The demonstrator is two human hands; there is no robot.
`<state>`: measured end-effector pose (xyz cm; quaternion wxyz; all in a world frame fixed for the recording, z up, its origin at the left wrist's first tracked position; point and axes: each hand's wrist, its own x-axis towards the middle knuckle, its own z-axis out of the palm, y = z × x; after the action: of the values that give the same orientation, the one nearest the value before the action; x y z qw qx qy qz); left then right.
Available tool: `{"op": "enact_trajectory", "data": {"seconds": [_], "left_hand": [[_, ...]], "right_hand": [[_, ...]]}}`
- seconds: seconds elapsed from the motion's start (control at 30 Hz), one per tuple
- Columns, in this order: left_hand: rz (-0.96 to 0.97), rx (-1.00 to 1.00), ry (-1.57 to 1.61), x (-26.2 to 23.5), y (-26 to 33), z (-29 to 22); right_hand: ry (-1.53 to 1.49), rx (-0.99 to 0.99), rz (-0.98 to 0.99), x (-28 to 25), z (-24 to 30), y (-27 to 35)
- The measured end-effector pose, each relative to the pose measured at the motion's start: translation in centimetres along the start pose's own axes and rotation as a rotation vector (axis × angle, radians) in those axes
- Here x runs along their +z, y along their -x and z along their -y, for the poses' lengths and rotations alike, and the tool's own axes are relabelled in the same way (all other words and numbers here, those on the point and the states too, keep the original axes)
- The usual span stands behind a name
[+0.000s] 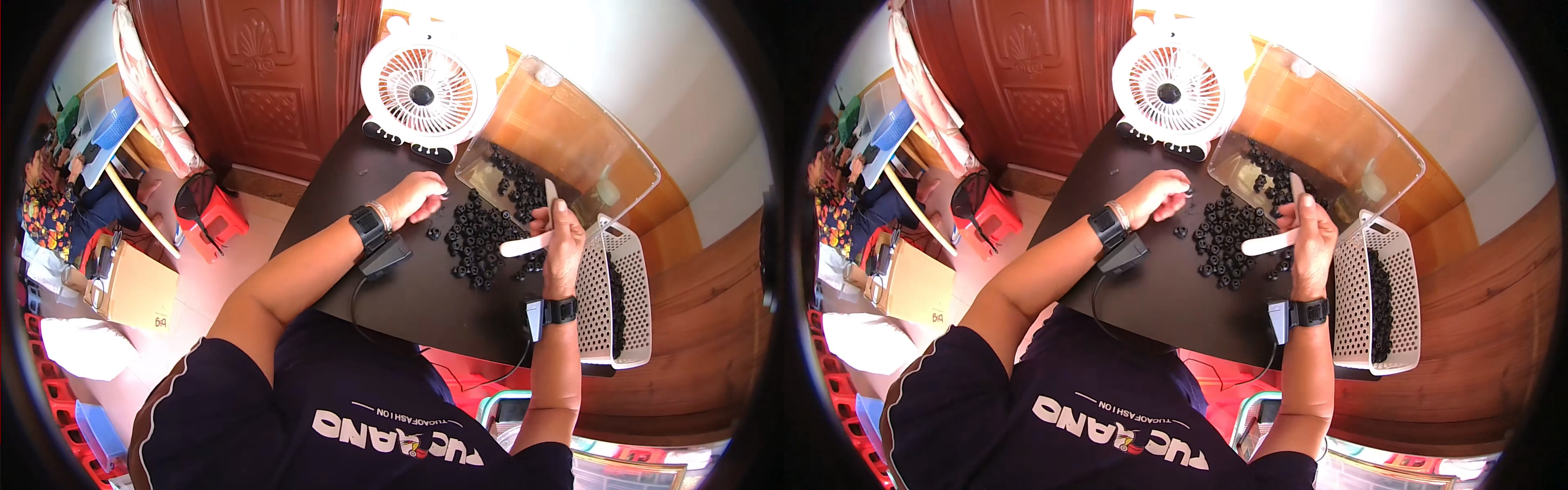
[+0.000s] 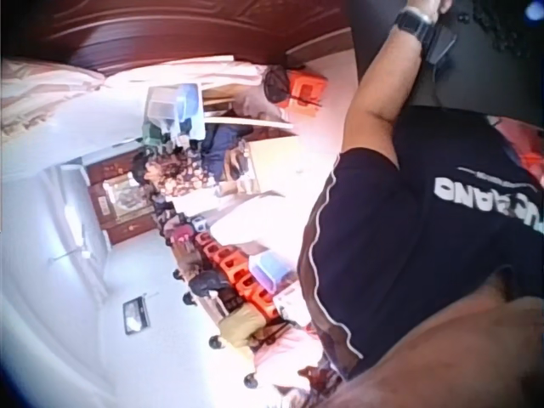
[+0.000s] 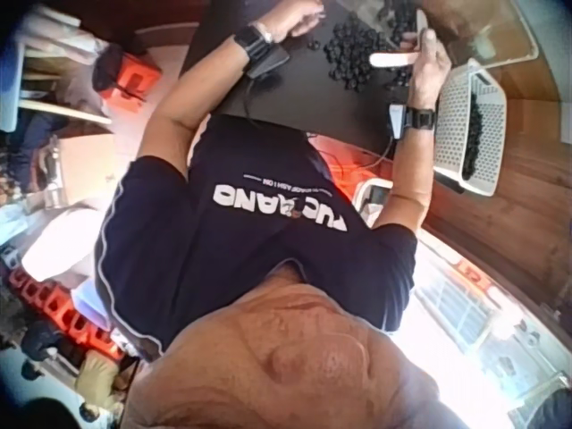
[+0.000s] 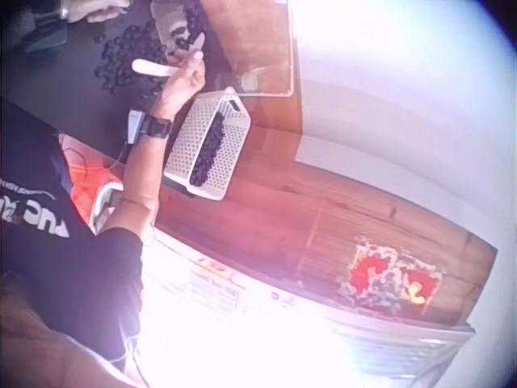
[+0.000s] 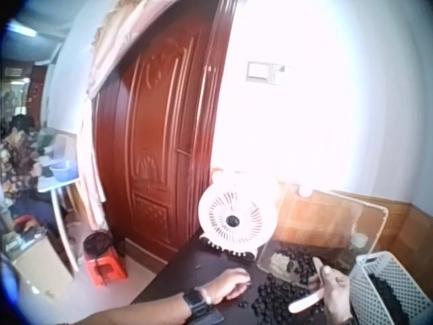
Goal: Manually assembling and trimming small black plastic components using pliers.
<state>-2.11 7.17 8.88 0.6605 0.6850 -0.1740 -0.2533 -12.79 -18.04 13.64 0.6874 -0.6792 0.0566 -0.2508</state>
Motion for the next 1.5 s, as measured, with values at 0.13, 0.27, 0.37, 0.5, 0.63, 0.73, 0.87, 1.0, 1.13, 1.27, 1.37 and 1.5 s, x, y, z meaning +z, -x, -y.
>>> {"op": "enact_trajectory", "data": {"seconds": [0.13, 0.27, 0.37, 0.5, 0.63, 0.73, 0.87, 1.0, 1.13, 1.27, 1.37, 1.5], "left_hand": [[0.136, -0.064, 0.547, 1.8, 1.2, -0.5], [0.175, -0.024, 0.588, 2.4, 1.1, 0.5], [0.174, 0.016, 0.551, 2.4, 1.1, 1.3], [0.166, 0.061, 0.447, 2.1, 1.3, 1.7], [0.063, 0.176, 0.159, 2.5, 1.0, 2.0], [-0.023, 0.294, -0.054, 2.9, 1.2, 1.8], [-0.084, 0.407, -0.209, 3.5, 1.2, 1.6], [-0.132, 0.467, -0.397, 3.6, 1.6, 1.7], [-0.104, 0.393, -0.316, 3.6, 2.3, 1.5], [-0.079, 0.391, -0.257, 3.3, 2.1, 1.4], [-0.078, 0.443, -0.227, 3.3, 2.2, 1.3], [-0.052, 0.344, -0.116, 3.6, 2.2, 1.0]], "right_hand": [[-0.059, 0.097, 0.162, 4.5, 1.6, 1.6], [-0.122, 0.118, 0.253, 7.5, -0.6, 1.8], [-0.133, 0.122, 0.281, 8.5, -2.5, 2.1], [-0.158, 0.12, 0.276, 9.0, -3.3, 2.8], [-0.135, 0.079, 0.31, 9.0, -3.3, 3.1], [-0.105, 0.016, 0.323, 8.9, -3.9, 3.1], [-0.109, 0.097, 0.308, 8.3, -3.8, 2.9], [-0.138, 0.115, 0.286, 8.2, -4.0, 2.8], [-0.171, 0.111, 0.266, 8.2, -3.8, 3.0], [-0.215, 0.099, 0.316, 8.4, -3.5, 3.2], [-0.181, 0.084, 0.365, 8.4, -3.3, 3.3], [-0.225, 0.05, 0.34, 8.7, -3.7, 3.5]]}}
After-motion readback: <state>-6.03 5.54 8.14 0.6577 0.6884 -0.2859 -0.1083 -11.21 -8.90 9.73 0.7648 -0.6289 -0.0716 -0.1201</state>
